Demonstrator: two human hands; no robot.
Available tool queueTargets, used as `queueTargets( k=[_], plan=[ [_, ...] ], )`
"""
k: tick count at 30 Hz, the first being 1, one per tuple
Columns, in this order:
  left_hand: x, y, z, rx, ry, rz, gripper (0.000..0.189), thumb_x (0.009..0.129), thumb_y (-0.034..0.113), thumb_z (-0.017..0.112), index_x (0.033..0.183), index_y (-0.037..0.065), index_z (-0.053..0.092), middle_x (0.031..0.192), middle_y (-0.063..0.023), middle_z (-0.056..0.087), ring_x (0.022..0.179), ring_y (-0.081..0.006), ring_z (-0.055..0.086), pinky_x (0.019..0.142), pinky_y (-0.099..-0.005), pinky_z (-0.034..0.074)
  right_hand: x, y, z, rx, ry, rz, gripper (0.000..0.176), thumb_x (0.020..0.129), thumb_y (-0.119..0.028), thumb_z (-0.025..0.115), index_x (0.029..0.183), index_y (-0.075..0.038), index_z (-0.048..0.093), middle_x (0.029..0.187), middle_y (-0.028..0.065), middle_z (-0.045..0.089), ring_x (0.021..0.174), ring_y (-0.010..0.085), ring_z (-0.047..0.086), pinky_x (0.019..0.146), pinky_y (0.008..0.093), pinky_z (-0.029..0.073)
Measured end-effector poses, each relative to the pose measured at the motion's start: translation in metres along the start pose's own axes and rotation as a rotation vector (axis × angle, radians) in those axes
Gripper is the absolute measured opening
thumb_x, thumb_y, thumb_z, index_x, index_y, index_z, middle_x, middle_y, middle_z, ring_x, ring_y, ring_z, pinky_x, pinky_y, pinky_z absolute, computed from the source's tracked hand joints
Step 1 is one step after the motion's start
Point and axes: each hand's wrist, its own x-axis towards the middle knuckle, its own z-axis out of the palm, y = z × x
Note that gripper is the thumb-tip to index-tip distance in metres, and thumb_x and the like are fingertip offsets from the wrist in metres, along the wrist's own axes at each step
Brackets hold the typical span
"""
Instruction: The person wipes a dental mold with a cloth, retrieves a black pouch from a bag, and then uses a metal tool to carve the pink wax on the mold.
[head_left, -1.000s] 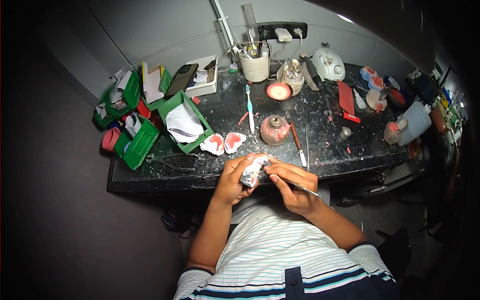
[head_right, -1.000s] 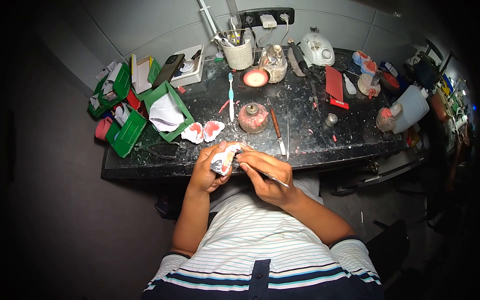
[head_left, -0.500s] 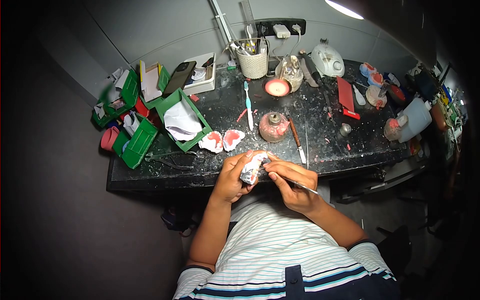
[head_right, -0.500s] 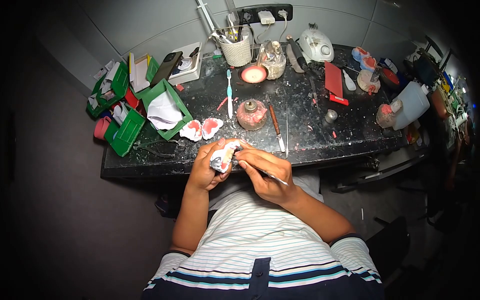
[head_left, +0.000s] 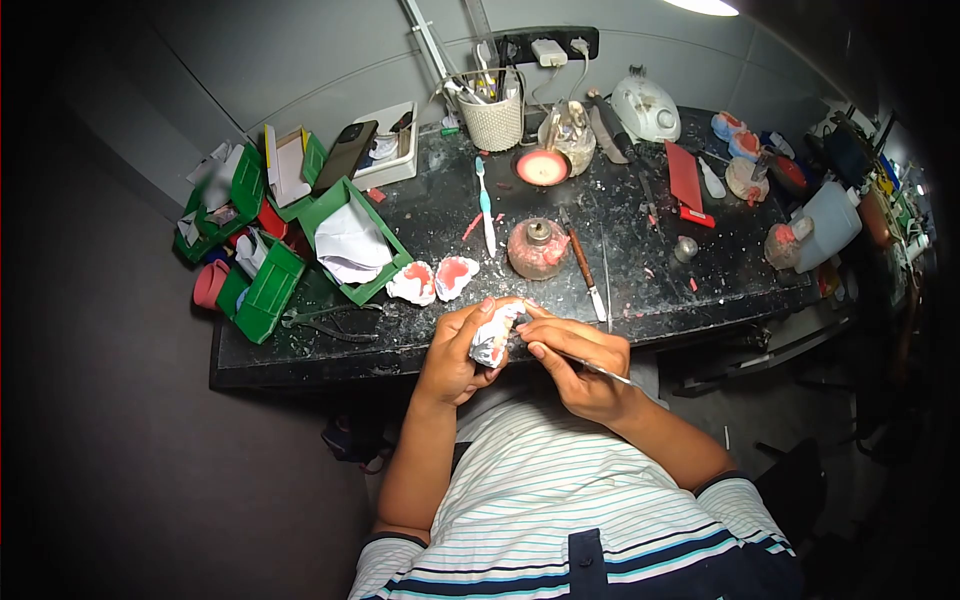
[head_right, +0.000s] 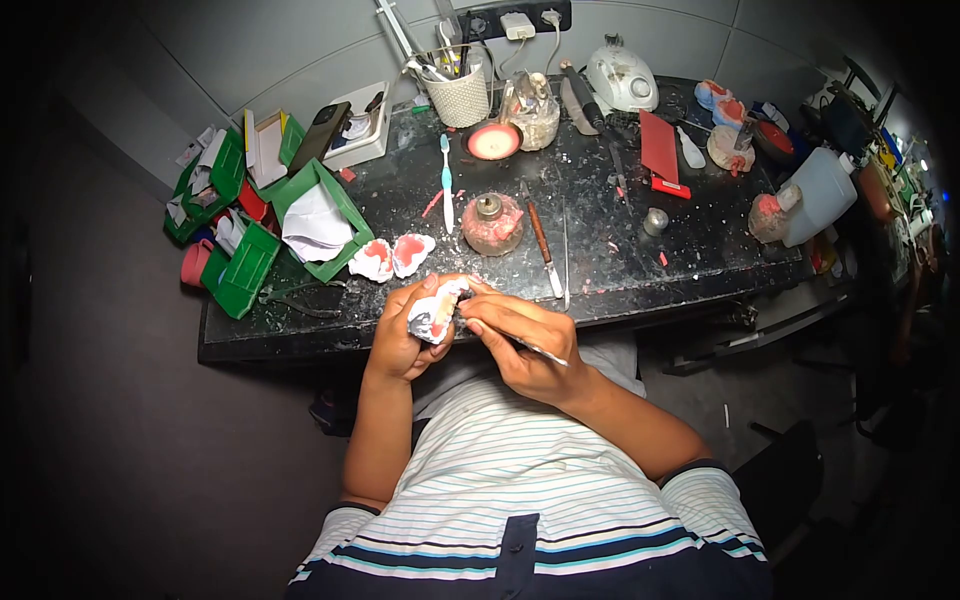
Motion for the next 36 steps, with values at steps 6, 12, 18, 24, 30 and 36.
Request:
queueTargets(
  k=[6,12,18,24,30,36],
  plan=[
    [0.0,0.0,-0.001,-0.009,-0.021,0.003,0.049,0.108,0.035,0.045,0.126,-0.008,0.06,0.054,-0.0088,0.054,0.034,-0.0086,0.04,0.029,-0.0215,0.024,0.0,0.0,-0.001,0.012,-0.004,0.025,0.013,0.086,0.008,0.07,0.099,0.008,0.072,0.1,0.0184,0.075,0.102,0.0323,0.073,0.098,0.04,0.057],
    [-0.001,0.0,-0.005,-0.013,-0.073,0.006,0.049,0.108,0.038,0.047,0.127,-0.005,0.063,0.059,-0.0032,0.057,0.039,-0.0051,0.046,0.031,-0.0193,0.025,-0.001,0.0,0.0,0.018,0.008,0.025,0.012,0.087,0.008,0.069,0.098,0.008,0.072,0.099,0.0184,0.075,0.102,0.0325,0.073,0.098,0.0409,0.057],
    [-0.001,-0.001,-0.004,-0.004,-0.065,0.014,0.05,0.107,0.038,0.048,0.126,-0.005,0.063,0.061,-0.0033,0.057,0.04,-0.0055,0.046,0.031,-0.0192,0.025,0.0,0.0,-0.002,0.021,-0.007,0.015,0.012,0.087,0.008,0.069,0.099,0.008,0.072,0.1,0.0184,0.075,0.103,0.0329,0.073,0.098,0.0413,0.057],
    [0.0,-0.003,-0.009,-0.119,-0.127,-0.003,0.047,0.109,0.034,0.045,0.13,-0.006,0.06,0.06,-0.0037,0.054,0.04,-0.0062,0.045,0.031,-0.0191,0.025,-0.002,0.005,-0.004,0.086,-0.009,0.043,0.012,0.088,0.005,0.07,0.1,0.007,0.073,0.101,0.0174,0.075,0.105,0.0321,0.073,0.097,0.0397,0.056],
    [0.002,-0.004,-0.016,-0.233,-0.22,-0.017,0.047,0.11,0.034,0.042,0.136,-0.004,0.054,0.064,-0.008,0.056,0.043,-0.0071,0.043,0.033,-0.0188,0.026,-0.006,0.013,-0.01,0.205,0.093,0.115,0.011,0.091,-0.003,0.072,0.098,0.005,0.073,0.099,0.0174,0.075,0.105,0.0319,0.072,0.098,0.0411,0.055],
    [0.002,-0.005,0.002,-0.033,-0.151,0.079,0.051,0.11,0.041,0.036,0.137,-0.001,0.049,0.073,-0.015,0.062,0.048,-0.0109,0.049,0.041,-0.0208,0.036,-0.016,0.026,-0.002,0.378,0.239,0.13,0.027,0.104,-0.018,0.059,0.093,0.007,0.057,0.089,0.0181,0.071,0.085,0.0227,0.074,0.078,0.0335,0.061]
  ],
)
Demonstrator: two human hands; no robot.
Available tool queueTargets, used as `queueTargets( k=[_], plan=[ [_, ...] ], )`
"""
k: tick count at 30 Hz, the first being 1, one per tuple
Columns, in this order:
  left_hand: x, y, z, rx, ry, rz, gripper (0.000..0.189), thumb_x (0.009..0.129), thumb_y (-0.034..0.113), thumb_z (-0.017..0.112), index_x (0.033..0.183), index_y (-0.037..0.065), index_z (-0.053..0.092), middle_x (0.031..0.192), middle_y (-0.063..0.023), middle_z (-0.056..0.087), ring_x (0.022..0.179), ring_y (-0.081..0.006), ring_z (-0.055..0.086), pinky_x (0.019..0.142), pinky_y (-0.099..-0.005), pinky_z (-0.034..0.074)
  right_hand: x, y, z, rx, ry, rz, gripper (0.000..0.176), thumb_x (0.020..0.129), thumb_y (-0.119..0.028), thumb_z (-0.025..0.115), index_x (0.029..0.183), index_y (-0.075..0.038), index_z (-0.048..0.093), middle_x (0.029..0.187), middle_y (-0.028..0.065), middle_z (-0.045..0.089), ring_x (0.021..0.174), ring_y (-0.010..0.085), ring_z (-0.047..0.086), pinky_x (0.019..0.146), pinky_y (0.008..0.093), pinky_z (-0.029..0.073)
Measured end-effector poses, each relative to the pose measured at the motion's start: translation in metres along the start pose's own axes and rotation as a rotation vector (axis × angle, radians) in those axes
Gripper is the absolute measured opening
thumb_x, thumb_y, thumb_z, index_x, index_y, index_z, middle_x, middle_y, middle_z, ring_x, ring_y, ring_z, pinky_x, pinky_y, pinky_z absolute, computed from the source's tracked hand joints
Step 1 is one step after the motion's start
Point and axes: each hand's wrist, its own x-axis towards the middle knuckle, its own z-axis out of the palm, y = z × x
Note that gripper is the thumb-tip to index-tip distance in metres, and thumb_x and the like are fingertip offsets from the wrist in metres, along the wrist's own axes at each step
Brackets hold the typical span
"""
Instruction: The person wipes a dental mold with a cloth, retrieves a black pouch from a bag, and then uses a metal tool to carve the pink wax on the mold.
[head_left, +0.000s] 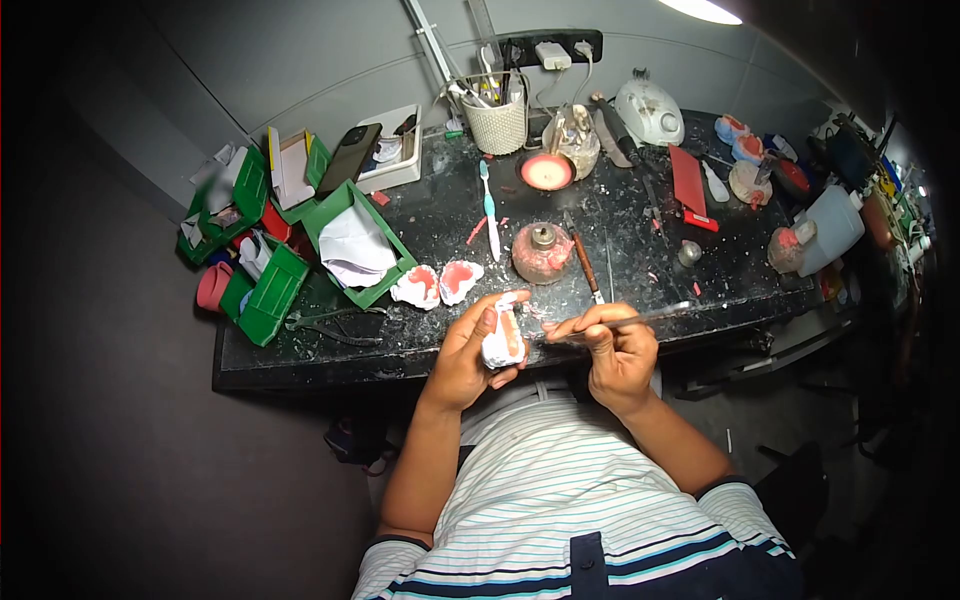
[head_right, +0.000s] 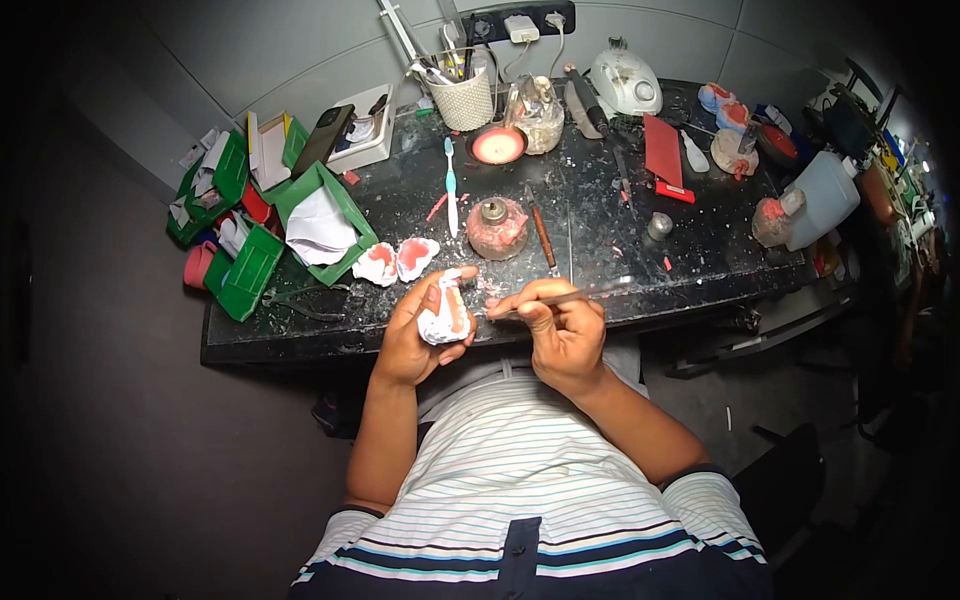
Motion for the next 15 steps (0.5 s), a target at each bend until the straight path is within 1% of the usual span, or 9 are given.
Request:
queueTargets(
  k=[1,3,5,7,8,11,12,13,15],
  plan=[
    [0.0,-0.003,-0.001,-0.001,0.001,-0.002,0.051,0.11,0.041,0.036,0.137,-0.001,0.049,0.073,-0.015,0.062,0.048,-0.0109,0.049,0.041,-0.0208,0.036,-0.002,0.001,-0.002,0.0,0.001,0.002,0.027,0.104,-0.018,0.059,0.093,0.007,0.057,0.089,0.0181,0.071,0.085,0.0227,0.074,0.078,0.0335,0.061],
    [0.0,-0.01,-0.006,0.127,-0.064,0.066,0.049,0.11,0.042,0.037,0.137,0.002,0.046,0.08,-0.0154,0.064,0.059,-0.0131,0.056,0.046,-0.0228,0.041,-0.006,0.0,-0.008,0.19,-0.009,0.19,0.028,0.103,-0.02,0.059,0.093,0.005,0.056,0.089,0.018,0.071,0.076,0.0197,0.074,0.069,0.0303,0.061],
    [0.0,-0.01,-0.006,0.105,-0.088,0.056,0.046,0.109,0.042,0.039,0.135,0.004,0.044,0.082,-0.0156,0.064,0.063,-0.0137,0.059,0.046,-0.0244,0.043,-0.005,-0.004,-0.006,0.196,0.029,0.237,0.024,0.103,-0.018,0.059,0.094,0.004,0.057,0.084,0.0154,0.071,0.072,0.0171,0.073,0.065,0.0288,0.06],
    [-0.001,-0.011,-0.006,0.091,-0.084,0.062,0.045,0.109,0.041,0.039,0.134,0.004,0.044,0.082,-0.0153,0.064,0.064,-0.0145,0.06,0.046,-0.0243,0.043,-0.003,-0.002,-0.003,-0.031,-0.037,0.079,0.018,0.103,-0.014,0.059,0.097,0.004,0.059,0.081,0.0117,0.072,0.076,0.0167,0.073,0.069,0.0279,0.06],
    [-0.001,-0.011,-0.005,0.092,-0.085,0.062,0.045,0.109,0.041,0.039,0.134,0.004,0.044,0.082,-0.0153,0.064,0.064,-0.0145,0.06,0.046,-0.0243,0.043,0.0,-0.005,0.0,-0.052,-0.058,0.048,0.012,0.103,-0.008,0.059,0.1,0.004,0.061,0.086,0.0124,0.074,0.082,0.0169,0.074,0.074,0.0272,0.059],
    [-0.001,-0.01,0.001,0.11,-0.017,0.095,0.049,0.109,0.041,0.04,0.139,0.003,0.043,0.083,-0.0148,0.064,0.066,-0.0143,0.062,0.045,-0.0235,0.043,0.001,-0.01,0.007,-0.169,-0.061,0.06,0.009,0.101,-0.003,0.059,0.102,0.005,0.061,0.094,0.0149,0.075,0.089,0.0172,0.074,0.078,0.0273,0.058],
    [-0.001,-0.007,0.003,0.115,-0.026,0.09,0.051,0.109,0.041,0.04,0.143,0.002,0.043,0.082,-0.014,0.064,0.064,-0.0135,0.061,0.044,-0.0229,0.042,0.001,-0.011,0.01,-0.131,-0.047,0.09,0.013,0.101,-0.001,0.058,0.109,0.007,0.062,0.098,0.0166,0.076,0.088,0.0173,0.074,0.079,0.028,0.059],
    [-0.001,-0.006,0.003,0.118,-0.033,0.082,0.054,0.109,0.041,0.04,0.146,0.002,0.042,0.08,-0.0132,0.064,0.063,-0.0127,0.06,0.044,-0.0223,0.042,0.001,-0.011,0.01,-0.131,-0.047,0.092,0.013,0.101,-0.001,0.058,0.109,0.007,0.062,0.098,0.0166,0.076,0.088,0.0173,0.074,0.079,0.028,0.059],
    [-0.002,-0.006,0.003,0.15,-0.024,0.095,0.054,0.11,0.04,0.04,0.147,0.001,0.042,0.078,-0.0118,0.063,0.06,-0.0117,0.058,0.043,-0.0217,0.041,0.001,-0.011,0.011,-0.07,-0.067,0.191,0.02,0.101,-0.002,0.058,0.117,0.009,0.062,0.102,0.0179,0.074,0.094,0.0181,0.073,0.083,0.0288,0.059]
  ],
)
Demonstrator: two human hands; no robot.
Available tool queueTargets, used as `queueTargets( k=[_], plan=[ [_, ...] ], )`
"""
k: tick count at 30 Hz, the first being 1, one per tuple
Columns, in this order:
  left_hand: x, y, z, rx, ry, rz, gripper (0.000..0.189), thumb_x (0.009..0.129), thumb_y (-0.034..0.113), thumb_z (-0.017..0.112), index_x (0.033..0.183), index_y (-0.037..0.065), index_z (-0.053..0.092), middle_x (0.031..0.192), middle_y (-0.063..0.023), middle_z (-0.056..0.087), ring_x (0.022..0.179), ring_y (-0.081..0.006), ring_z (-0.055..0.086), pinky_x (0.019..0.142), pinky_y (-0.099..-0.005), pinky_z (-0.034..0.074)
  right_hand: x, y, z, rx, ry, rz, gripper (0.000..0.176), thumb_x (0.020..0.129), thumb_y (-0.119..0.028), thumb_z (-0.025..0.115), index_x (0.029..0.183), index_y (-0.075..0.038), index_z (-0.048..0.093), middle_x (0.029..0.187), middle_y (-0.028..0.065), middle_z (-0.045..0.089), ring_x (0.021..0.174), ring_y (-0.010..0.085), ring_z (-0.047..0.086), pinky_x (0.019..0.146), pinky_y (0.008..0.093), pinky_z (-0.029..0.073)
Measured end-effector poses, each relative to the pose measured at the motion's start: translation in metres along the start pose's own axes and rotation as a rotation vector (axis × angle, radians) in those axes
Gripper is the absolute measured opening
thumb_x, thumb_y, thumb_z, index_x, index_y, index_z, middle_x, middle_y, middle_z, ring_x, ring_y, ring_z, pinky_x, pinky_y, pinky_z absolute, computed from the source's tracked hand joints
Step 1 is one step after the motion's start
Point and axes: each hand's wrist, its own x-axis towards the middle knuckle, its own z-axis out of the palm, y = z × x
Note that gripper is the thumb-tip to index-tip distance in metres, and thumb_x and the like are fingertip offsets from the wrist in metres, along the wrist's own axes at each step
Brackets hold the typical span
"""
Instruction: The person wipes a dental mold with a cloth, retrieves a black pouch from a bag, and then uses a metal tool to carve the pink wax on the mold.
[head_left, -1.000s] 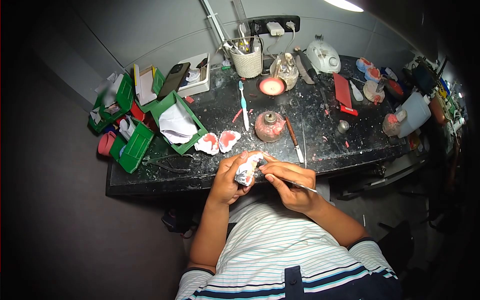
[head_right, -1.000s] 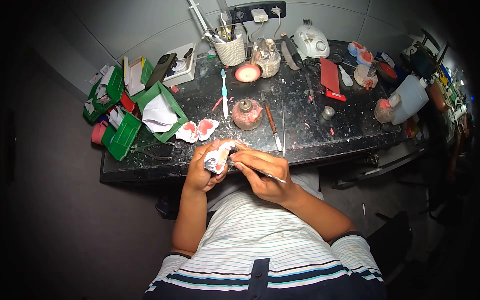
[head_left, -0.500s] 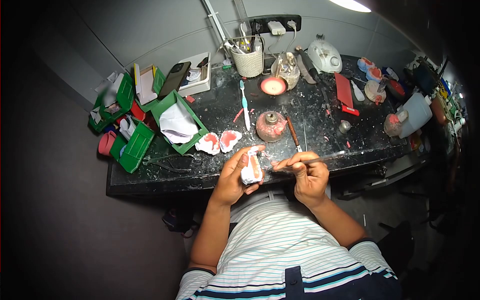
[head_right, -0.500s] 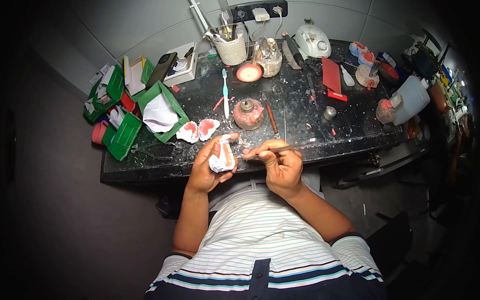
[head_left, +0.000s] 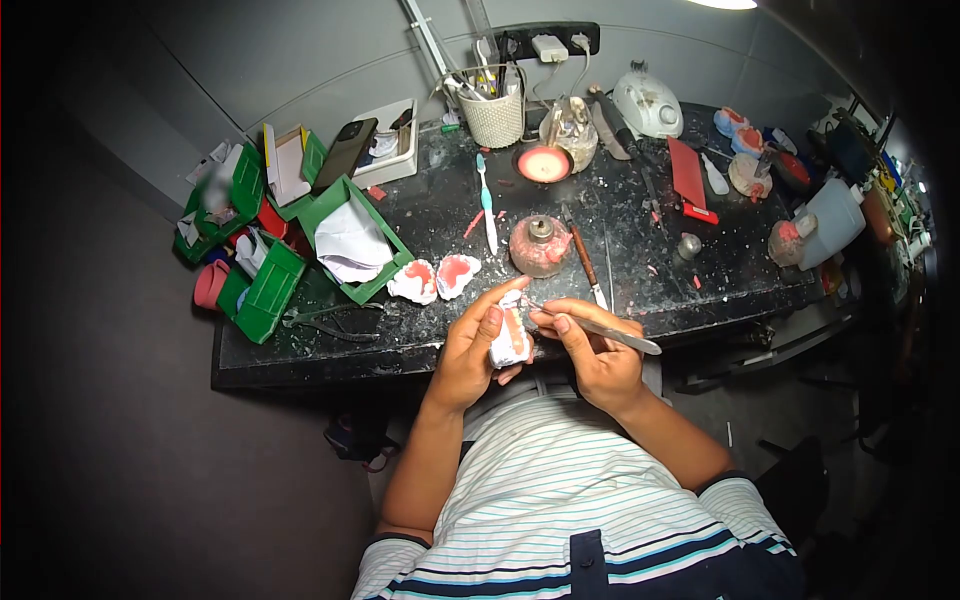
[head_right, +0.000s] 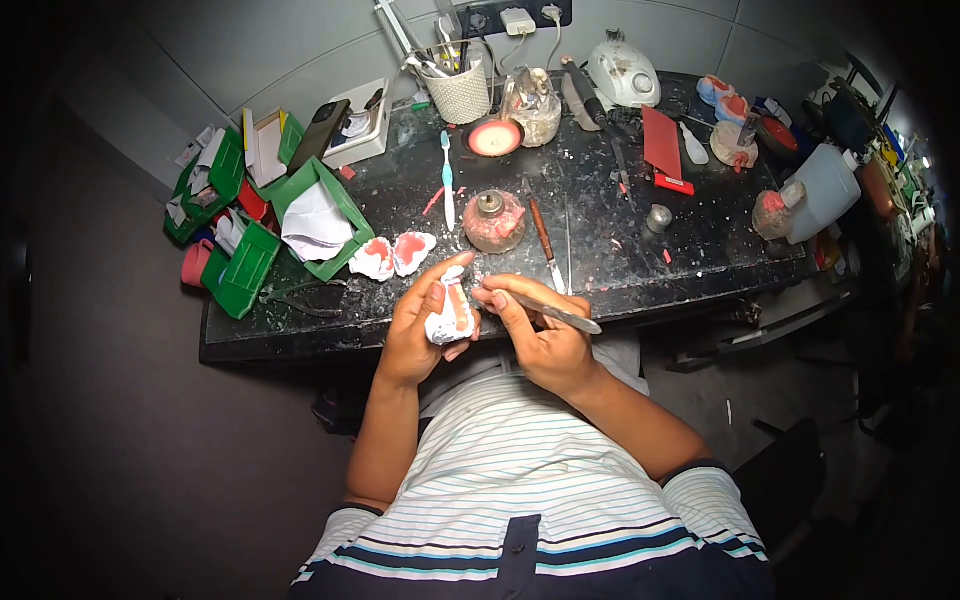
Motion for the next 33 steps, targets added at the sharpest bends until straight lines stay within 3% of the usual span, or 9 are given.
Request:
queueTargets(
  k=[5,7,11,13,26,28,29,31,33],
  plan=[
    [0.0,-0.004,0.009,0.184,0.099,0.073,0.05,0.111,0.035,0.041,0.144,0.0,0.049,0.07,-0.0059,0.059,0.051,-0.0076,0.051,0.04,-0.0204,0.038,-0.001,0.005,0.004,0.201,-0.027,0.121,0.023,0.104,-0.004,0.054,0.121,0.01,0.061,0.115,0.0193,0.069,0.108,0.0207,0.069,0.094,0.0311,0.058],
    [-0.002,-0.008,0.009,0.299,0.153,0.108,0.043,0.111,0.029,0.042,0.142,0.001,0.054,0.081,-0.0004,0.063,0.067,-0.0031,0.054,0.058,-0.0197,0.044,-0.003,0.005,0.006,0.362,0.008,0.2,0.023,0.105,-0.005,0.052,0.12,0.011,0.061,0.118,0.0196,0.067,0.112,0.0218,0.067,0.097,0.0321,0.058],
    [-0.003,-0.008,0.011,0.286,0.171,0.081,0.042,0.111,0.027,0.043,0.141,0.0,0.056,0.084,0.0008,0.064,0.071,-0.0021,0.054,0.063,-0.0193,0.044,-0.004,0.004,0.007,0.344,0.023,0.195,0.023,0.106,-0.006,0.049,0.119,0.011,0.06,0.118,0.0194,0.067,0.112,0.0235,0.067,0.098,0.0338,0.058],
    [-0.001,-0.01,0.014,0.322,0.186,0.152,0.044,0.111,0.03,0.041,0.139,-0.001,0.055,0.069,0.0003,0.057,0.05,-0.0027,0.047,0.04,-0.0195,0.035,-0.004,0.003,0.007,0.329,0.026,0.199,0.023,0.106,-0.005,0.049,0.119,0.011,0.06,0.117,0.0194,0.067,0.111,0.0238,0.067,0.098,0.0339,0.058],
    [-0.001,-0.011,0.013,0.334,0.198,0.161,0.042,0.111,0.029,0.042,0.137,-0.001,0.057,0.071,0.0011,0.057,0.052,-0.0026,0.048,0.043,-0.0194,0.036,-0.005,0.004,0.006,0.315,0.03,0.2,0.023,0.106,-0.006,0.05,0.118,0.012,0.06,0.117,0.0202,0.068,0.11,0.0249,0.068,0.097,0.0337,0.059],
    [-0.004,-0.007,0.012,0.328,0.183,0.111,0.042,0.111,0.027,0.042,0.139,-0.001,0.056,0.09,-0.0013,0.066,0.077,-0.0038,0.056,0.069,-0.0207,0.047,-0.005,0.003,0.006,0.29,0.016,0.182,0.024,0.106,-0.006,0.05,0.118,0.011,0.06,0.117,0.0202,0.068,0.11,0.025,0.068,0.097,0.0337,0.059],
    [-0.003,-0.008,0.013,0.328,0.182,0.111,0.042,0.111,0.027,0.042,0.139,-0.001,0.056,0.09,-0.0013,0.066,0.077,-0.0038,0.056,0.069,-0.0207,0.047,-0.005,0.002,0.007,0.299,0.022,0.182,0.024,0.106,-0.006,0.05,0.118,0.011,0.06,0.116,0.0201,0.068,0.11,0.025,0.069,0.097,0.0338,0.059],
    [0.0,-0.012,0.014,0.339,0.201,0.186,0.042,0.111,0.029,0.042,0.137,-0.001,0.057,0.071,0.0007,0.058,0.052,-0.0029,0.048,0.043,-0.0197,0.036,-0.005,0.002,0.007,0.306,0.027,0.183,0.024,0.106,-0.006,0.05,0.118,0.011,0.06,0.116,0.0201,0.068,0.11,0.025,0.069,0.097,0.0339,0.059],
    [0.0,-0.013,0.014,0.338,0.204,0.183,0.042,0.111,0.029,0.042,0.137,-0.001,0.057,0.071,0.0008,0.058,0.052,-0.0028,0.048,0.043,-0.0197,0.036,-0.005,0.004,0.007,0.318,0.032,0.192,0.024,0.106,-0.006,0.05,0.118,0.011,0.06,0.116,0.0203,0.068,0.109,0.0247,0.069,0.097,0.0338,0.059]
  ],
)
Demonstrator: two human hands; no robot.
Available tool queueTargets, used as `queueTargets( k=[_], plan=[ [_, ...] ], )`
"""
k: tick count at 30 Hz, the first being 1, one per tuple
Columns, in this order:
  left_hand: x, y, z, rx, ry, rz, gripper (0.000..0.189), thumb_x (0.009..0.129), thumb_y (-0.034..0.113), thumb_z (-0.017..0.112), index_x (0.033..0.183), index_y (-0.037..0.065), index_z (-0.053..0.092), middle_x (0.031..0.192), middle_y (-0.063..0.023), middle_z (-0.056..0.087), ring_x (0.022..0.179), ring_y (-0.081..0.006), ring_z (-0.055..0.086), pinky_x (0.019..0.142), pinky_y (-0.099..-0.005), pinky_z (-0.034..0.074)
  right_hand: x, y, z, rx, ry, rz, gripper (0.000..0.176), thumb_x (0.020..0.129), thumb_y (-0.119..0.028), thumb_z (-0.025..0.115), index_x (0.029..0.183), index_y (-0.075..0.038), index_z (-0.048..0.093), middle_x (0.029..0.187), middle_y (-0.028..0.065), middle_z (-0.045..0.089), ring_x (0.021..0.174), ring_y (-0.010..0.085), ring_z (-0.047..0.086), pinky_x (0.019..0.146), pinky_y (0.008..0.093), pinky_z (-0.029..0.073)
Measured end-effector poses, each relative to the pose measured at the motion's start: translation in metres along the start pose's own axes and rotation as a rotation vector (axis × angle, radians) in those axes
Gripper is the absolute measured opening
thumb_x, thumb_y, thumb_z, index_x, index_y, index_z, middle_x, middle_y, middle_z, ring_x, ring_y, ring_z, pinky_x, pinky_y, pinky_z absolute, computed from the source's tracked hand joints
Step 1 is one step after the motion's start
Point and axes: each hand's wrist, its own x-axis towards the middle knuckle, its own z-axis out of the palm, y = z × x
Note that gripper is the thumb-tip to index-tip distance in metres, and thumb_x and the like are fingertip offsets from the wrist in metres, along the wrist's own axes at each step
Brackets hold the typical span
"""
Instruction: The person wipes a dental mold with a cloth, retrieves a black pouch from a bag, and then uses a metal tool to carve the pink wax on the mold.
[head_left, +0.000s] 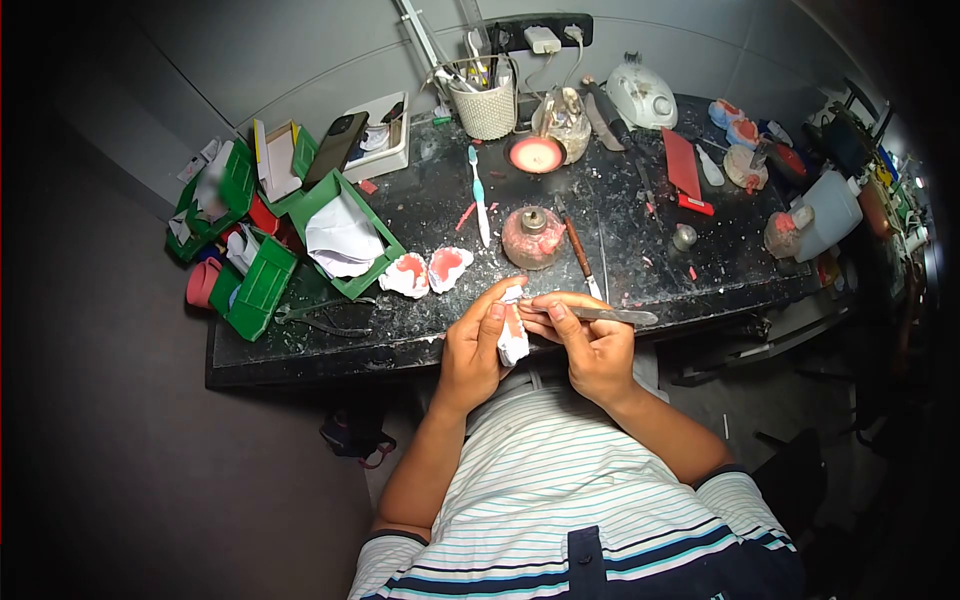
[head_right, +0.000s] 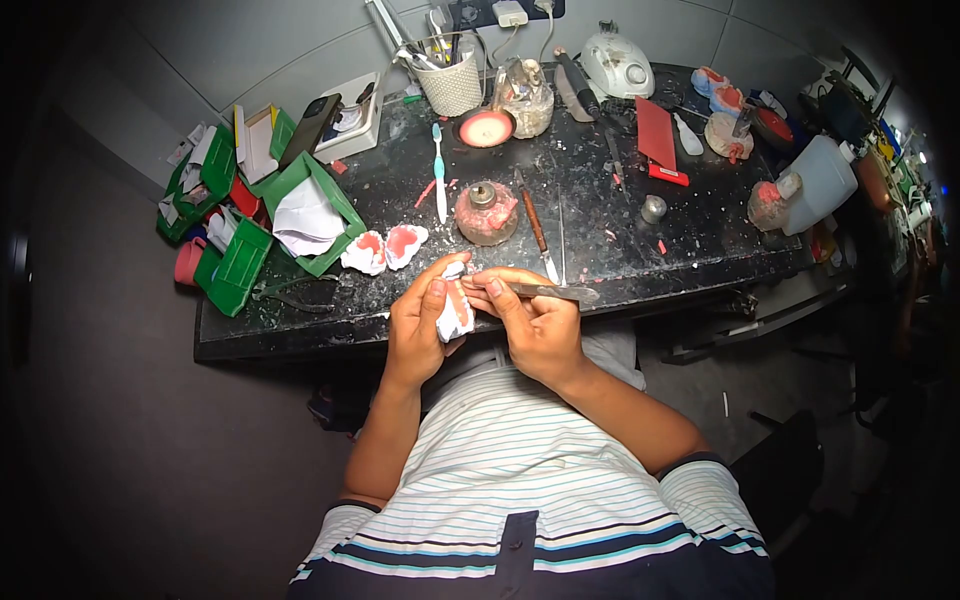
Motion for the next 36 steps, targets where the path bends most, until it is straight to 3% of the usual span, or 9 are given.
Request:
queueTargets(
  k=[8,10,23,26,28,36],
  plan=[
    [0.0,0.002,-0.002,0.018,0.0,-0.014,0.042,0.111,0.029,0.042,0.136,-0.001,0.057,0.07,0.001,0.057,0.052,-0.0025,0.048,0.043,-0.0196,0.036,0.0,0.0,0.0,-0.018,-0.009,-0.012,0.023,0.105,-0.006,0.053,0.117,0.012,0.062,0.115,0.0192,0.068,0.109,0.0237,0.069,0.096,0.0332,0.059],
    [-0.001,0.004,-0.006,0.008,-0.036,-0.066,0.043,0.111,0.029,0.042,0.139,0.0,0.057,0.09,-0.0017,0.067,0.077,-0.0045,0.057,0.069,-0.0213,0.047,0.0,0.0,0.0,-0.039,-0.018,-0.028,0.023,0.105,-0.006,0.053,0.116,0.012,0.062,0.115,0.0188,0.068,0.108,0.0234,0.069,0.096,0.0328,0.059],
    [-0.001,0.004,-0.006,-0.022,-0.034,-0.085,0.043,0.111,0.029,0.042,0.139,-0.001,0.057,0.094,-0.0036,0.069,0.079,-0.0047,0.058,0.07,-0.0215,0.047,0.001,0.0,-0.004,-0.05,-0.049,-0.023,0.023,0.105,-0.007,0.053,0.116,0.011,0.064,0.116,0.0168,0.068,0.109,0.0213,0.068,0.096,0.0306,0.059],
    [-0.001,0.004,-0.005,-0.009,-0.038,-0.07,0.043,0.111,0.029,0.042,0.139,-0.001,0.057,0.091,-0.0022,0.068,0.078,-0.004,0.057,0.069,-0.0208,0.046,0.002,0.0,-0.004,-0.046,-0.057,-0.018,0.023,0.105,-0.007,0.053,0.116,0.011,0.064,0.116,0.0165,0.068,0.109,0.0212,0.068,0.096,0.0304,0.059],
    [0.0,0.003,-0.002,-0.06,-0.013,-0.056,0.043,0.111,0.03,0.041,0.138,-0.001,0.056,0.07,0.0007,0.057,0.053,-0.003,0.048,0.04,-0.0197,0.036,0.002,0.0,-0.004,-0.053,-0.06,-0.015,0.024,0.105,-0.007,0.053,0.116,0.011,0.064,0.117,0.0166,0.068,0.109,0.0213,0.068,0.096,0.0305,0.058],
    [0.003,0.006,-0.01,-0.348,-0.048,-0.156,0.046,0.111,0.038,0.037,0.139,0.002,0.049,0.073,-0.0078,0.058,0.053,-0.0081,0.049,0.041,-0.0201,0.036,0.006,-0.003,-0.006,0.048,-0.007,-0.056,0.022,0.105,-0.009,0.054,0.115,0.01,0.059,0.112,0.0201,0.068,0.109,0.026,0.069,0.095,0.0356,0.06]
  ],
)
